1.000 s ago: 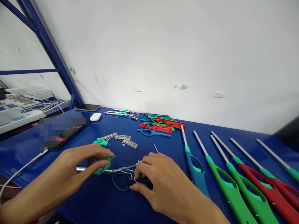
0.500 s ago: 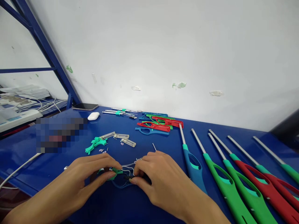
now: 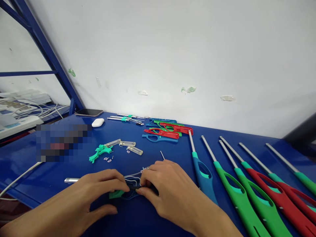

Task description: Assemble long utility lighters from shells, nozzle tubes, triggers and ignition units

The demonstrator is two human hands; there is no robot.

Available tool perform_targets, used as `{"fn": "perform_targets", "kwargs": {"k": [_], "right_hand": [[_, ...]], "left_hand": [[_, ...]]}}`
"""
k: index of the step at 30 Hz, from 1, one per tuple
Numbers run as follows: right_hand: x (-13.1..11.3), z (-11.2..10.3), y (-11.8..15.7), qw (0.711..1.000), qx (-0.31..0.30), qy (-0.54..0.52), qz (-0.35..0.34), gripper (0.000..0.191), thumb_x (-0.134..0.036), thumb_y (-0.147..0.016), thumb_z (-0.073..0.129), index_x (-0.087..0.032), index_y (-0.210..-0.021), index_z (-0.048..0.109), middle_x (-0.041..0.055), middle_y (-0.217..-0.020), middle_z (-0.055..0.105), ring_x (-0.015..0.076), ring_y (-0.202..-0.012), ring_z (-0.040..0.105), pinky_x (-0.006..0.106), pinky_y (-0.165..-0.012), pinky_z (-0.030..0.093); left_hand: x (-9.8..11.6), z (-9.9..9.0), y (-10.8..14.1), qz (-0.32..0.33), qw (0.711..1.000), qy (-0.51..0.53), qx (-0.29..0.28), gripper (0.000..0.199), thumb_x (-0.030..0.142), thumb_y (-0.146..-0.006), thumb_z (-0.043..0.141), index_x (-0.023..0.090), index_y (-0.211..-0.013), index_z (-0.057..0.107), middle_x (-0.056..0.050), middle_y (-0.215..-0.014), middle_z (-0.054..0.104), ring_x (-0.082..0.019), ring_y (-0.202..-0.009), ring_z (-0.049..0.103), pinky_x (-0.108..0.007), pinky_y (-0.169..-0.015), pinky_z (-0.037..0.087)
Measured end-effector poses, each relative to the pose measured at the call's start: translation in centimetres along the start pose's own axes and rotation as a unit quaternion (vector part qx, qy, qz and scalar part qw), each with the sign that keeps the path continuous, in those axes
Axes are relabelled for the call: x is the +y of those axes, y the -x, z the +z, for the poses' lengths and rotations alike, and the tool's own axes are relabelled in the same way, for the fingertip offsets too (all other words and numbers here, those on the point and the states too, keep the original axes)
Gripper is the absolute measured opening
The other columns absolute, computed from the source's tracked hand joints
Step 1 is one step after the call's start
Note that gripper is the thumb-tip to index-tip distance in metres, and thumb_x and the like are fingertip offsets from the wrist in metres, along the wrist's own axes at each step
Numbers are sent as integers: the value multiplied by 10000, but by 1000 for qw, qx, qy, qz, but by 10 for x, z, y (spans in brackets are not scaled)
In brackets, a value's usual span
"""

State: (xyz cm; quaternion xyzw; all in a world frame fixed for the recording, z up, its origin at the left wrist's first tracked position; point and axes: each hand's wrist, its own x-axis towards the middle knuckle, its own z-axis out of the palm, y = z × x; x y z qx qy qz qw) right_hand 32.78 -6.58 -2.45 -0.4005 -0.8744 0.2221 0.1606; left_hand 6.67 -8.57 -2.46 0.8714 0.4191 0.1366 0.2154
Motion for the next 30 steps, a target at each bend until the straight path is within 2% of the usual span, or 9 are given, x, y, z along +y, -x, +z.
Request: {"fn": "perform_targets", "kwargs": {"k": [2,5,8,10,17,21,24,27,30], "right_hand": [[0,0,0,1000,0,0,0,82,-264,-1033,694,-262,-955,721,-41,-947,761,191,-907,668,353,-845,435],[-1,-1,1,1000,-1,-1,0,72,-264,-1031,699,-263,-968,733,-39,-955,765,185,-905,675,347,-845,439],[0,0,2,1000,-1,-2,0,80,-280,-1031,700,-266,-958,731,-45,-941,766,183,-901,677,342,-845,439],[0,0,2,1000,1,-3,1,83,-286,-1030,699,-269,-953,727,-49,-936,766,184,-902,679,341,-847,439],[1,1,2,1000,3,0,1,94,-297,-1036,685,-274,-955,729,-51,-938,772,195,-915,689,355,-863,441],[1,1,2,1000,3,-2,-1,87,-280,-1028,692,-268,-956,739,-42,-939,774,192,-918,695,345,-859,447],[1,0,2,1000,7,0,-1,85,-268,-1024,693,-263,-958,746,-32,-939,775,193,-915,696,343,-857,451],[0,0,3,1000,7,0,-4,82,-254,-1024,692,-268,-979,760,-24,-940,778,194,-920,699,338,-861,453],[0,0,3,1000,7,2,-4,73,-255,-1021,700,-267,-978,758,-26,-941,777,190,-910,697,331,-846,449]], "left_hand": [[-4,-1,1,21,1000,-16,15,564,44,-946,737,456,-1324,665,122,-1260,730,-103,-1102,727,-157,-999,514],[-8,-5,4,42,997,-44,44,431,171,-1050,651,442,-1385,654,105,-1243,763,-108,-1118,739,-166,-1037,518],[-8,-8,7,8,997,-70,32,347,331,-1117,559,430,-1445,615,85,-1308,749,-131,-1197,723,-212,-1098,514],[-7,-7,7,-14,998,-66,16,326,361,-1141,497,424,-1440,610,76,-1336,727,-134,-1223,703,-228,-1109,514],[-9,2,2,2,999,-41,-22,301,251,-1152,412,345,-1323,641,14,-1296,647,-136,-1096,666,-234,-1014,545],[-10,4,4,51,995,-86,-4,445,50,-1067,425,315,-1346,649,1,-1239,682,-155,-1072,661,-231,-959,546],[-9,6,1,51,995,-80,-28,552,-54,-996,437,337,-1322,651,27,-1159,686,-140,-991,658,-224,-936,539],[-11,6,-2,28,996,-81,-35,541,-56,-1012,459,363,-1301,644,34,-1185,668,-140,-967,658,-232,-872,537],[-13,2,-3,48,991,-118,-30,493,0,-1035,535,380,-1335,629,34,-1198,685,-173,-1041,671,-271,-879,533]]}}
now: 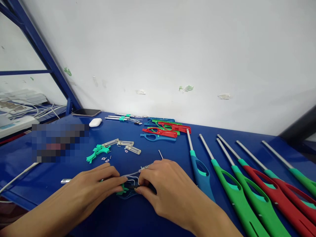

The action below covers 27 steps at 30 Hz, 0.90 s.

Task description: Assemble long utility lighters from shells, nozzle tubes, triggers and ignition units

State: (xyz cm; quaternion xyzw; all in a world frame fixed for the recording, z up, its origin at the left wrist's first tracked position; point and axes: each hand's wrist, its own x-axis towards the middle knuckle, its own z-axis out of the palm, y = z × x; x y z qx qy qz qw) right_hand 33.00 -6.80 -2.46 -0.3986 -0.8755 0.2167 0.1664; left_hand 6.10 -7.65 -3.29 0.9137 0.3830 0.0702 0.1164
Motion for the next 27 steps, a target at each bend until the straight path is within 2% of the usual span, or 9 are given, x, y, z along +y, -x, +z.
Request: {"fn": "perform_targets", "kwargs": {"k": [4,8,11,14,19,27], "right_hand": [[1,0,-2,1000,-1,5,-1,81,-275,-1017,714,-263,-942,741,-41,-923,773,183,-878,683,326,-812,434],[2,0,-3,1000,1,5,-3,86,-284,-1026,705,-269,-949,740,-53,-932,774,173,-881,680,316,-813,432],[1,1,-2,1000,1,6,-4,78,-284,-1023,708,-269,-954,741,-54,-931,773,172,-877,678,312,-812,432],[1,1,-2,1000,2,7,-6,81,-288,-1023,709,-267,-949,734,-55,-922,771,173,-864,674,309,-796,426],[2,2,-3,1000,6,9,-7,76,-280,-1026,701,-266,-957,729,-51,-921,766,177,-853,663,310,-789,418],[1,2,1,1000,11,6,-15,97,-269,-1047,665,-257,-965,716,-39,-924,758,181,-851,654,310,-794,424]], "left_hand": [[1,-6,6,0,999,-32,-2,541,-43,-948,635,340,-1331,647,25,-1254,719,-224,-1160,684,-343,-1005,534],[3,-3,11,-18,999,-44,13,589,-81,-946,527,329,-1355,633,10,-1263,725,-240,-1189,686,-410,-1080,516],[4,1,9,-23,997,-65,24,473,-37,-996,471,315,-1243,667,2,-1253,705,-264,-1176,661,-438,-1026,536],[4,1,4,-44,995,-83,36,397,6,-1038,430,288,-1160,682,-18,-1206,674,-259,-1069,643,-425,-929,553],[1,1,-2,-23,994,-105,22,371,12,-1032,459,271,-1163,691,-18,-1139,685,-268,-1025,609,-449,-929,527],[4,-1,-2,-8,993,-116,27,387,-15,-1003,481,268,-1132,711,-16,-1144,717,-258,-1026,599,-392,-895,494]]}}
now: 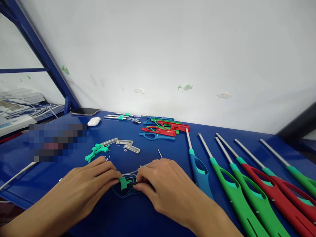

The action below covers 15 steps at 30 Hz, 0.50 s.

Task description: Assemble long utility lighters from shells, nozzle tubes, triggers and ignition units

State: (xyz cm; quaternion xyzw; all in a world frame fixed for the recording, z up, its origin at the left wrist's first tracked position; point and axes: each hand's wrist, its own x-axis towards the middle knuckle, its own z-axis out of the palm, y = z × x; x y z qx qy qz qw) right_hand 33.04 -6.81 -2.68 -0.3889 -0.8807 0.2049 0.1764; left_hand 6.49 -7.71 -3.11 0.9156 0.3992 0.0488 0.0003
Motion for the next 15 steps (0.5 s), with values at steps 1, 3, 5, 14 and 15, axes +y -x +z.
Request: {"fn": "perform_targets", "kwargs": {"k": [1,3,5,14,15], "right_hand": [[0,0,0,1000,0,-1,-1,98,-272,-1049,663,-259,-967,715,-40,-932,760,181,-857,656,310,-795,426],[1,0,-1,1000,1,-3,-1,94,-270,-1048,666,-262,-968,715,-43,-942,763,181,-862,659,308,-795,431],[1,1,-2,1000,2,-6,1,90,-269,-1046,671,-262,-967,714,-47,-932,762,177,-855,662,303,-791,436],[0,1,-2,1000,2,-14,-4,107,-276,-1052,669,-255,-979,744,-39,-948,783,180,-871,683,311,-817,457],[0,1,-2,1000,2,-14,-5,112,-275,-1052,669,-253,-976,747,-36,-941,784,181,-864,683,312,-815,456]], "left_hand": [[0,0,0,1,1000,5,-2,382,-11,-1007,482,267,-1138,710,-16,-1146,717,-259,-1028,594,-391,-888,490],[-1,2,-1,6,1000,20,-10,370,-4,-1016,484,263,-1138,709,-13,-1137,719,-258,-1016,587,-392,-874,483],[-1,4,-2,5,1000,29,-12,362,-2,-1021,480,258,-1135,705,-12,-1132,721,-261,-1011,586,-401,-863,475],[4,2,-4,5,998,63,22,333,40,-1039,471,242,-1097,728,-19,-1026,724,-261,-937,577,-391,-753,437],[5,2,-4,5,998,64,29,344,30,-1033,464,240,-1086,731,-21,-1013,721,-261,-928,573,-387,-743,436]]}}
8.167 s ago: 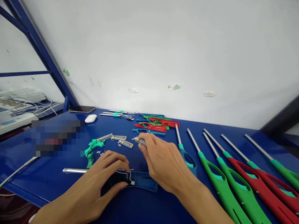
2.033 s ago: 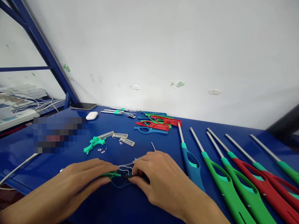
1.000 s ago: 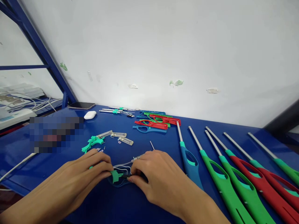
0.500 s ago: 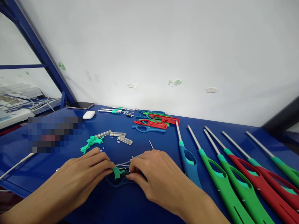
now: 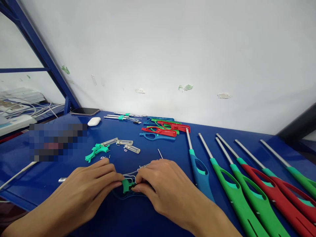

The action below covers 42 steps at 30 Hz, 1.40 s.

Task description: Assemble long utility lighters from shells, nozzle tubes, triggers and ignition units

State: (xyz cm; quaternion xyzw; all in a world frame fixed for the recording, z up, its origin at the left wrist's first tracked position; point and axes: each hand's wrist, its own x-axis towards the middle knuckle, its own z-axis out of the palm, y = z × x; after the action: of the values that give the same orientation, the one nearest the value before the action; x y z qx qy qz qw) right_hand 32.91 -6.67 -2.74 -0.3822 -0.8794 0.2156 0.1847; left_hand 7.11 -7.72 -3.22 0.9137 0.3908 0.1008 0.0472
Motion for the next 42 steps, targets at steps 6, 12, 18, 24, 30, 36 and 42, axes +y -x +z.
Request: {"fn": "perform_targets", "kwargs": {"k": [6,12,18,24,30,36,42], "right_hand": [[-3,-2,0,1000,-5,-4,-2,129,-280,-1044,680,-249,-936,743,-37,-919,777,173,-852,675,310,-811,449],[-8,-4,4,1000,-7,-16,24,145,-272,-988,726,-244,-859,667,-56,-832,714,150,-786,621,301,-770,422],[-7,-3,3,999,-15,-19,35,164,-283,-955,761,-248,-852,639,-62,-839,684,143,-782,600,295,-760,409],[-7,-2,3,999,-18,-22,32,139,-273,-964,754,-257,-883,642,-68,-870,694,144,-812,613,287,-778,409],[-8,-3,2,999,-16,-20,29,155,-280,-969,761,-258,-867,645,-68,-838,709,147,-787,622,278,-711,384],[-6,-2,1,998,-15,-34,41,123,-278,-968,780,-280,-916,669,-85,-831,716,147,-794,643,272,-698,373],[-4,0,-1,997,-16,-44,53,91,-296,-976,783,-284,-946,698,-83,-836,714,138,-772,657,270,-701,383]], "left_hand": [[-3,3,0,5,999,11,30,370,13,-1022,474,261,-1102,737,-21,-976,723,-233,-901,570,-347,-753,466],[-6,4,-2,20,999,24,40,392,-3,-1014,478,279,-1121,727,-2,-1039,751,-216,-922,577,-307,-778,498],[-5,3,-5,29,998,-14,56,572,-101,-928,394,304,-1148,734,-14,-1054,710,-216,-891,560,-303,-557,352],[-4,-1,-4,26,999,-2,32,489,-40,-1003,400,294,-1154,724,-18,-1058,698,-216,-928,587,-303,-700,447],[-8,-1,1,9,1000,7,-5,473,-8,-1015,421,332,-1204,691,-6,-1126,691,-213,-1023,608,-303,-806,465],[-2,-7,4,-15,999,14,-26,429,7,-1039,439,334,-1199,667,0,-1166,665,-228,-1060,609,-336,-821,444],[2,-8,4,-5,999,28,-33,250,146,-1086,546,344,-1171,673,13,-1157,646,-228,-1058,604,-351,-817,421]]}}
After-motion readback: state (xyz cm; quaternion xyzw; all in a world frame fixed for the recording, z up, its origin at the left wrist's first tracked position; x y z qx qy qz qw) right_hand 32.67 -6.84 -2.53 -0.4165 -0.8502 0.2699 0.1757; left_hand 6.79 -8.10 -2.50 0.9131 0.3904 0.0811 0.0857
